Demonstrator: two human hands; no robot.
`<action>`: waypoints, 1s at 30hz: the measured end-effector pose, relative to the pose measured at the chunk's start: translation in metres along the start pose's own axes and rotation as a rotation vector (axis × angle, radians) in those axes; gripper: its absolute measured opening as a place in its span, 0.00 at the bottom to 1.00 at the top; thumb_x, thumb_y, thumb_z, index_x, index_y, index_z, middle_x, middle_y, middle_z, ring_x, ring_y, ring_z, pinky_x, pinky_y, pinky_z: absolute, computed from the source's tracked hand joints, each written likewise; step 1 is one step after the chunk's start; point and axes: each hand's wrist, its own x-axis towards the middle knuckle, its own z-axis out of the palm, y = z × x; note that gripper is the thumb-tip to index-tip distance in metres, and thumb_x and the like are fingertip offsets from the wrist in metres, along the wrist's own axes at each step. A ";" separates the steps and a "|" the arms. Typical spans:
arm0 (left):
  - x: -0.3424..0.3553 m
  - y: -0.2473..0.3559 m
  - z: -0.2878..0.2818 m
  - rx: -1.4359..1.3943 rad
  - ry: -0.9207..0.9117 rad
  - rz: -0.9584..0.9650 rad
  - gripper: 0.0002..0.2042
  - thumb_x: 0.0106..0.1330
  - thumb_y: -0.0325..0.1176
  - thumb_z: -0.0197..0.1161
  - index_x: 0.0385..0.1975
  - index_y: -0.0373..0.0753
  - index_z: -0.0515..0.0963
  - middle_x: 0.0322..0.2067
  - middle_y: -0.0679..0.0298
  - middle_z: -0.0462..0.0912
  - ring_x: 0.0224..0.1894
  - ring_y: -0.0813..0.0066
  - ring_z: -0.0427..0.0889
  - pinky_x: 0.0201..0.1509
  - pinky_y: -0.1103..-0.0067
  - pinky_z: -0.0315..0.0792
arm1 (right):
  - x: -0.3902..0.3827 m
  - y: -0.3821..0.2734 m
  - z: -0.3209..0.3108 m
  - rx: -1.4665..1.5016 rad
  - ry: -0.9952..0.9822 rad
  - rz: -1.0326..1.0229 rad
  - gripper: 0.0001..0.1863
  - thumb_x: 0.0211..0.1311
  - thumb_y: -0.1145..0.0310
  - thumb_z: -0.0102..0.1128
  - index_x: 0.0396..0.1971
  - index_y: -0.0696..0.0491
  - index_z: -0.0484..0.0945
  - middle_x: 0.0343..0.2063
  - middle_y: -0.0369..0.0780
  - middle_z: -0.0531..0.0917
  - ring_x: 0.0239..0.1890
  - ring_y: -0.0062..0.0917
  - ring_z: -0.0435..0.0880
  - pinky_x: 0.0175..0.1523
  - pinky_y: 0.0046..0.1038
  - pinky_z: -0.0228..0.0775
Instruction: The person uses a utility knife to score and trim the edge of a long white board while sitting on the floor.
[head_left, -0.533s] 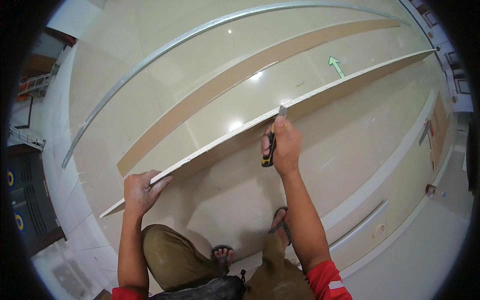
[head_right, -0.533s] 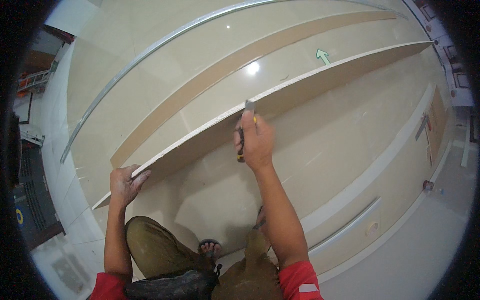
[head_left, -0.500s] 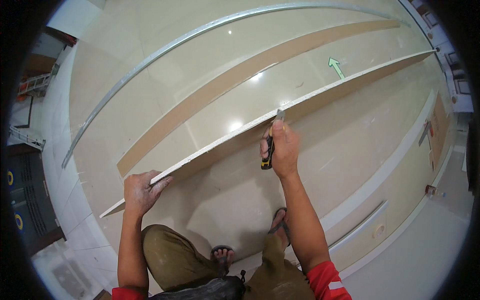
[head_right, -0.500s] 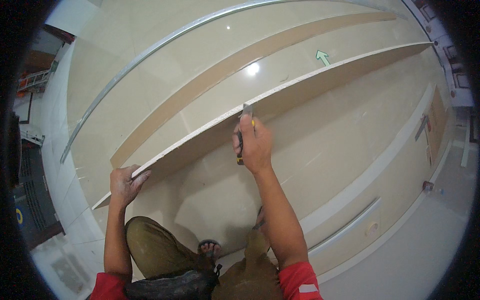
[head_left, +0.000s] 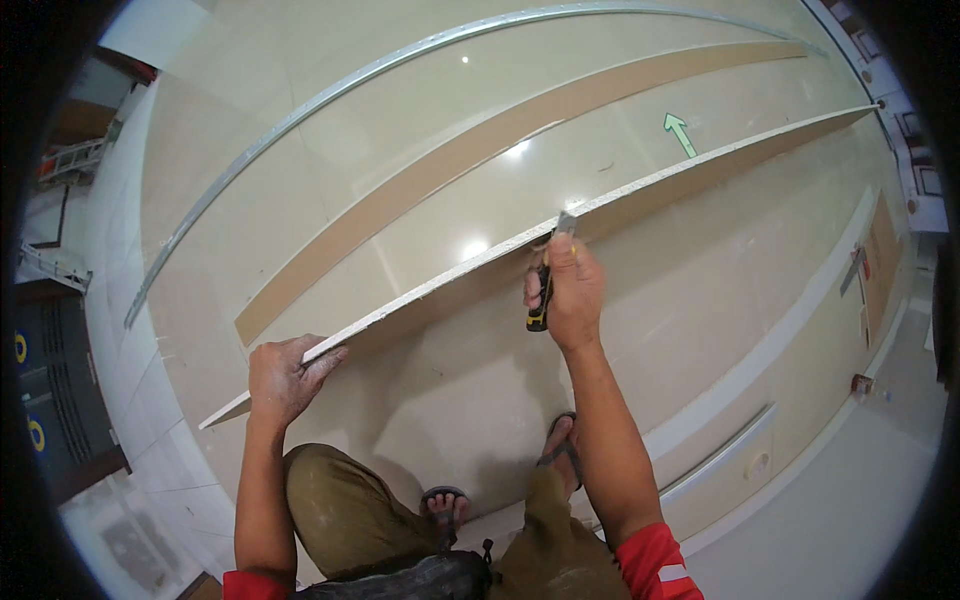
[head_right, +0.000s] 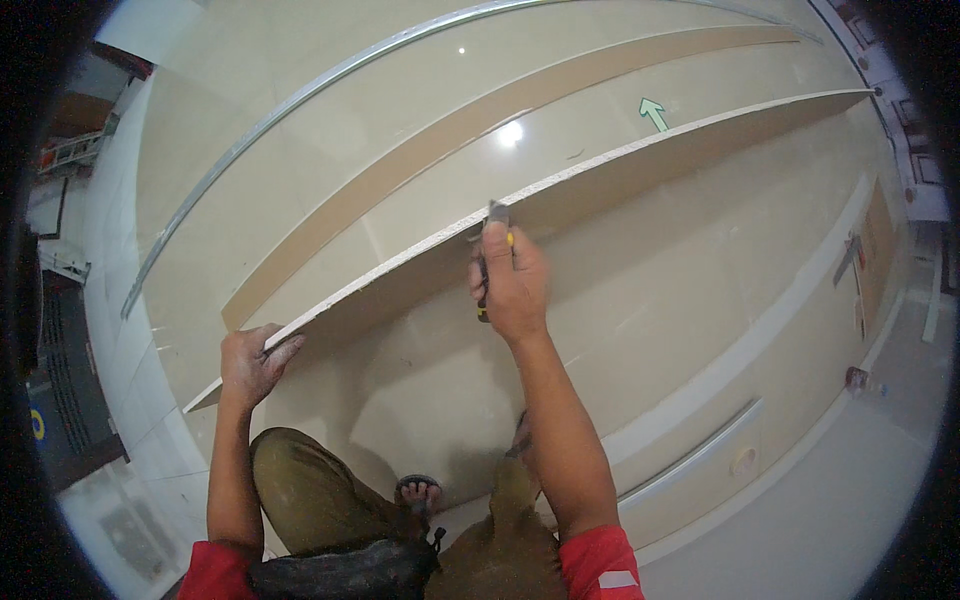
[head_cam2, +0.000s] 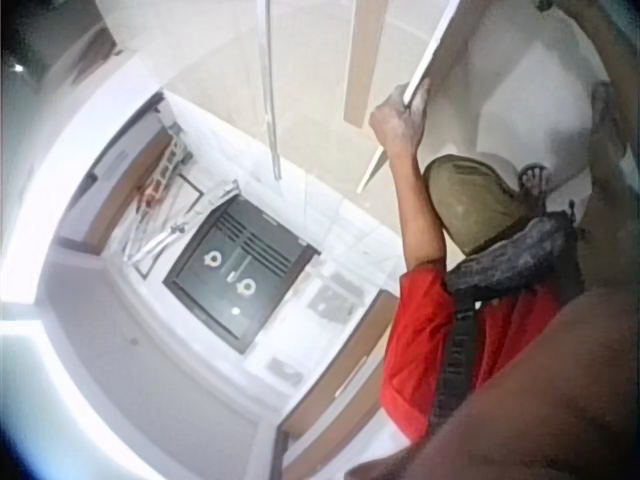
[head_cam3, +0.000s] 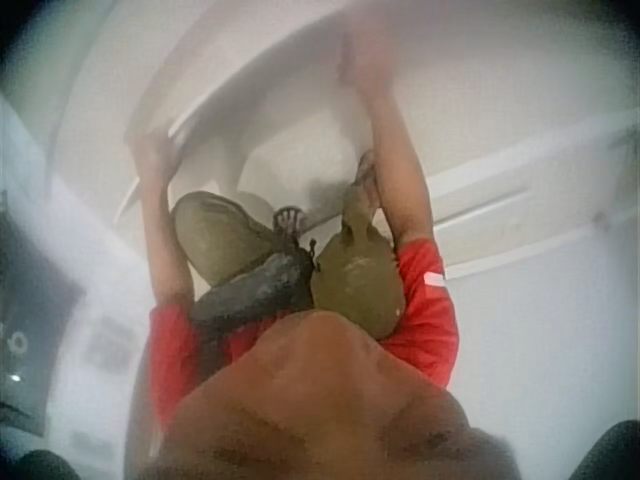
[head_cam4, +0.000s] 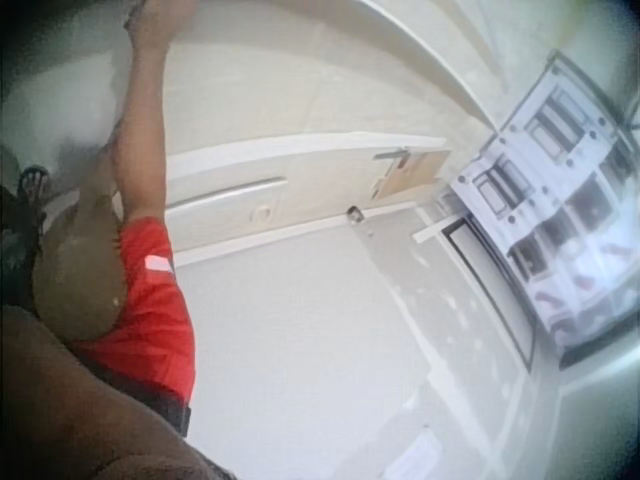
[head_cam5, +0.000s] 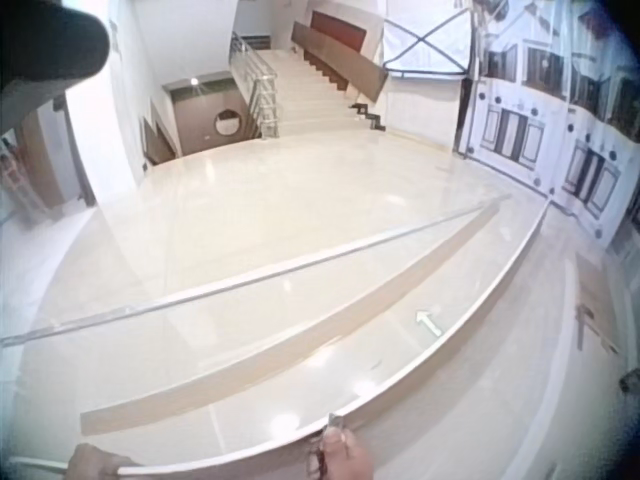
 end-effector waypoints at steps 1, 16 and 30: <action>0.000 -0.001 0.000 -0.002 0.003 -0.001 0.13 0.64 0.47 0.78 0.36 0.44 0.92 0.24 0.57 0.88 0.24 0.57 0.87 0.31 0.68 0.78 | 0.001 0.001 0.002 -0.042 -0.021 -0.028 0.26 0.85 0.46 0.51 0.30 0.52 0.74 0.17 0.33 0.75 0.18 0.14 0.72 0.24 0.22 0.64; -0.001 0.001 0.000 -0.001 0.000 0.016 0.14 0.65 0.51 0.77 0.35 0.46 0.92 0.25 0.59 0.89 0.25 0.57 0.87 0.31 0.66 0.78 | -0.009 0.008 0.006 -0.021 -0.117 -0.032 0.24 0.86 0.48 0.50 0.33 0.51 0.74 0.19 0.32 0.75 0.20 0.14 0.73 0.25 0.21 0.66; 0.001 0.003 -0.002 -0.012 -0.032 -0.019 0.15 0.65 0.52 0.76 0.34 0.47 0.91 0.24 0.60 0.89 0.25 0.56 0.86 0.32 0.66 0.78 | -0.005 0.014 -0.001 -0.030 -0.104 -0.097 0.22 0.85 0.50 0.53 0.33 0.52 0.75 0.20 0.34 0.78 0.19 0.14 0.73 0.23 0.20 0.64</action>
